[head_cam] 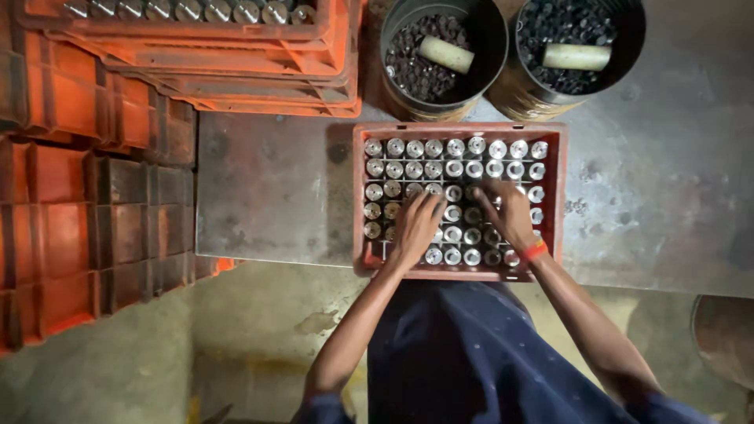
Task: The person repeatedly picks small cylindrical metal parts from a red crate, inspects them, and places them into one of two nearby metal bins. The person occasionally adjusts the crate and continues the sorting cycle throughout the clip.
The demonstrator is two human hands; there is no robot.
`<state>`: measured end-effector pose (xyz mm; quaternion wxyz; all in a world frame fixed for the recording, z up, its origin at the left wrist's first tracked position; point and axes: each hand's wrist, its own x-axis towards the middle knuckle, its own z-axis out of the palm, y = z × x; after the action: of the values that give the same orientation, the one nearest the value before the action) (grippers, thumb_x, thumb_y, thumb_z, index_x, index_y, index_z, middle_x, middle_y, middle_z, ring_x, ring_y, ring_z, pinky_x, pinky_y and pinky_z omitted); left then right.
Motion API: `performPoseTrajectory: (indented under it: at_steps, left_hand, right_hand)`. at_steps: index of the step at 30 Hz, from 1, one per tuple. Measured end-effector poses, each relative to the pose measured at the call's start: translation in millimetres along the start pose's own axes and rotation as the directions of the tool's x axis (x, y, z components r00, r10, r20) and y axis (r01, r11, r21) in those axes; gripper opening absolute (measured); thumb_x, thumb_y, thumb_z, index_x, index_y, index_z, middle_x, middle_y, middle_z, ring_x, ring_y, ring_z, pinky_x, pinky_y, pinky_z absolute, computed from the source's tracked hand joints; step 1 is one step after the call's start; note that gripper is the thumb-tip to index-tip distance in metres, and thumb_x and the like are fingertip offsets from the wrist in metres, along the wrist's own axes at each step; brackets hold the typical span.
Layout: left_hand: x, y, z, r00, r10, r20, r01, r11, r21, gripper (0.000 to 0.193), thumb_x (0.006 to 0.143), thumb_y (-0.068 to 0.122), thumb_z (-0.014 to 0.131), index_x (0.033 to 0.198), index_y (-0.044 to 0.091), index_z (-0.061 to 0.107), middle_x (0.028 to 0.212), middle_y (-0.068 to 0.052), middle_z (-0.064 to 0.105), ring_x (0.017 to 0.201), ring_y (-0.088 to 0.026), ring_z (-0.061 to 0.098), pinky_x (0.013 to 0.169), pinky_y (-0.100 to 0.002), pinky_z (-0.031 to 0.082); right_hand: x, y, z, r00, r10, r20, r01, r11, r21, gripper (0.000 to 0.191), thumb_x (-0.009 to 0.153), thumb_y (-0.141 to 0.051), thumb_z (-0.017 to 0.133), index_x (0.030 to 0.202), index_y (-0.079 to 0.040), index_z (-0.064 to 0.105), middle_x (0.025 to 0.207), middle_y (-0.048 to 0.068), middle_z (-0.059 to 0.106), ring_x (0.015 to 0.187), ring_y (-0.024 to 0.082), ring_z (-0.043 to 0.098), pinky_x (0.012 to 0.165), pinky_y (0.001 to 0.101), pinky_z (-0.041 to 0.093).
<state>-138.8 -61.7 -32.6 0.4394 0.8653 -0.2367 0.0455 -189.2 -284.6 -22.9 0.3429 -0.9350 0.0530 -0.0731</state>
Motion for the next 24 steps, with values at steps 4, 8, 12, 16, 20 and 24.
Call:
performPoseTrajectory:
  at_steps: [4,8,12,16,20,24]
  left_hand:
    - [55.3,-1.7,65.7,0.992,-0.123,0.014,0.107,0.905,0.412,0.03,0.086,0.033,0.076,0.099,0.006,0.075,0.11,-0.016,0.059,0.096,-0.036,0.064,0.067,-0.044,0.056]
    - [66.0,-6.8,75.5,0.974,-0.174,0.142,0.103,0.908,0.406,0.039,0.091,0.042,0.074,0.106,0.006,0.075,0.122,-0.015,0.059,0.093,-0.027,0.063,0.071,-0.04,0.059]
    - [59.5,-14.5,47.5,0.988,-0.153,0.015,0.153,0.987,0.039,0.038,0.087,0.048,0.075,0.102,0.013,0.078,0.106,-0.008,0.064,0.091,-0.024,0.065,0.075,-0.043,0.058]
    - [49.0,4.8,47.6,0.775,-0.613,0.154,0.522,0.483,-0.703,0.047,0.086,0.059,0.063,0.121,0.028,0.062,0.104,-0.006,0.07,0.092,-0.018,0.07,0.072,-0.036,0.06]
    - [36.5,14.0,64.4,0.707,-0.559,0.433,0.693,0.429,-0.579,0.065,0.108,0.057,0.048,0.139,0.005,0.072,0.095,-0.025,0.066,0.077,-0.031,0.064,0.052,-0.031,0.05]
    - [29.1,-0.2,71.3,0.974,-0.201,0.1,0.193,0.977,0.086,0.05,0.095,0.03,0.071,0.142,0.012,0.063,0.134,-0.022,0.065,0.094,-0.028,0.072,0.061,-0.029,0.061]
  right_hand:
    - [42.3,16.7,16.2,0.981,-0.179,-0.071,0.159,0.961,-0.225,0.03,0.092,-0.025,0.074,0.114,-0.005,0.075,0.1,0.016,0.075,0.088,0.036,0.062,0.078,0.0465,0.053]
    - [50.6,24.8,12.5,0.998,-0.031,0.048,0.039,0.985,-0.166,0.028,0.091,-0.034,0.078,0.104,-0.009,0.078,0.086,0.015,0.075,0.087,0.035,0.061,0.083,0.0461,0.053]
    - [41.2,38.1,-39.6,0.995,-0.09,-0.045,0.097,0.977,0.189,0.028,0.093,-0.036,0.076,0.107,-0.011,0.079,0.092,0.01,0.077,0.081,0.024,0.061,0.078,0.0408,0.051]
    - [18.7,33.6,-45.7,0.925,0.378,0.019,-0.267,0.617,0.74,0.033,0.096,-0.045,0.072,0.109,-0.014,0.069,0.084,0.006,0.071,0.067,0.015,0.06,0.059,0.0278,0.046]
    - [9.1,25.5,-9.5,0.798,0.483,0.361,-0.446,0.071,0.892,0.038,0.096,-0.053,0.061,0.114,-0.019,0.056,0.065,0.005,0.062,0.039,0.012,0.05,0.032,0.0223,0.03]
    - [12.5,23.8,-2.5,1.0,0.012,-0.002,-0.012,1.0,0.011,0.041,0.094,-0.023,0.073,0.12,0.002,0.054,0.091,0.025,0.064,0.06,0.034,0.061,0.051,0.0457,0.05]
